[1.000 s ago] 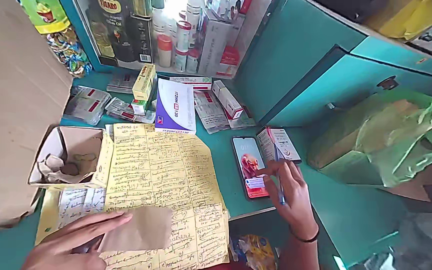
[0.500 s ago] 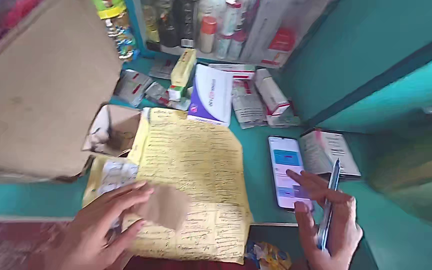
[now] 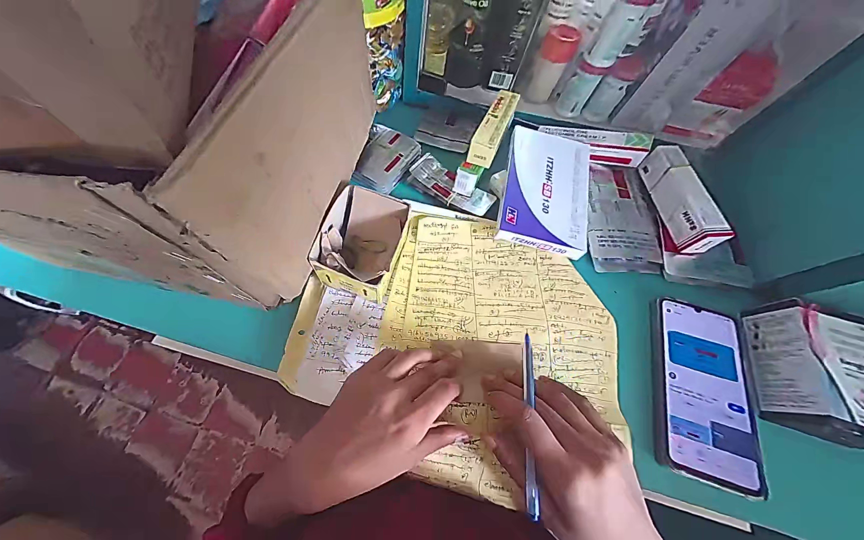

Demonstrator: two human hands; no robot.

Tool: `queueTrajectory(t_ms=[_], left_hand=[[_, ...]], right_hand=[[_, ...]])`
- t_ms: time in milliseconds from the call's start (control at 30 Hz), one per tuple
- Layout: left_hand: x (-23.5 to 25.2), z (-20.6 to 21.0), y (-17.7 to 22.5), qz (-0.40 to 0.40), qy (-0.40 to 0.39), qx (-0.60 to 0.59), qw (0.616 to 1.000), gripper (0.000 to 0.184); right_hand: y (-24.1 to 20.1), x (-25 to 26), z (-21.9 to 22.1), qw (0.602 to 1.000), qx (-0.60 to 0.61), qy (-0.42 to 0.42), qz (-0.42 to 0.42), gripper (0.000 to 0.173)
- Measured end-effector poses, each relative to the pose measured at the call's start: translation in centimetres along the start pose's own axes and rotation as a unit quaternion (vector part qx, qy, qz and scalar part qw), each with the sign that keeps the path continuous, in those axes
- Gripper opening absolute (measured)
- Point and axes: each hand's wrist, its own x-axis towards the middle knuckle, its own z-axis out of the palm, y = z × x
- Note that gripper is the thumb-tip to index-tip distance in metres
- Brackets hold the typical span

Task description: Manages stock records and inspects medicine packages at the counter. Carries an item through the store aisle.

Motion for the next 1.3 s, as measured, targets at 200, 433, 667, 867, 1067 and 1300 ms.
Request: queueTrajectory(t_ms=[200,433,667,867,1067,1300], left_hand=[[-0.9,0.7,-0.7,0.024,0.011,-0.024,0.999,0.029],[-0.6,1.0,0.4,0.049,-0.004,0.064,0.997,0.033],[-1.0,2.0,0.3,0.056,0.018,0.086,0.995,0.031],[-1.6,2.3,-0.5,0.063,0.041,0.053,0.996,0.031],[-1.5,2.6,-0.6,0.065,0.047,0.058,0.995,0.034],[-1.5,2.6,-0.7,0.063,0.034,0.052,0.996,0.038]], right_hand=[[0.9,-0.8,-1.1,0.996,0.008,-0.008,0.084,0.03],[-1.3,0.9,-2.1,0.959,0.252,0.062,0.111,0.032],[-0.2,1.9,1.6,0.842,0.502,0.051,0.19,0.033],[1.1,1.4,-0.8,0.834,0.469,0.116,0.267,0.044],[-0.4,0.3,-0.1,0.863,0.444,0.089,0.223,0.018],[-2.0,0.6,0.4,0.887,0.34,0.099,0.296,0.017]])
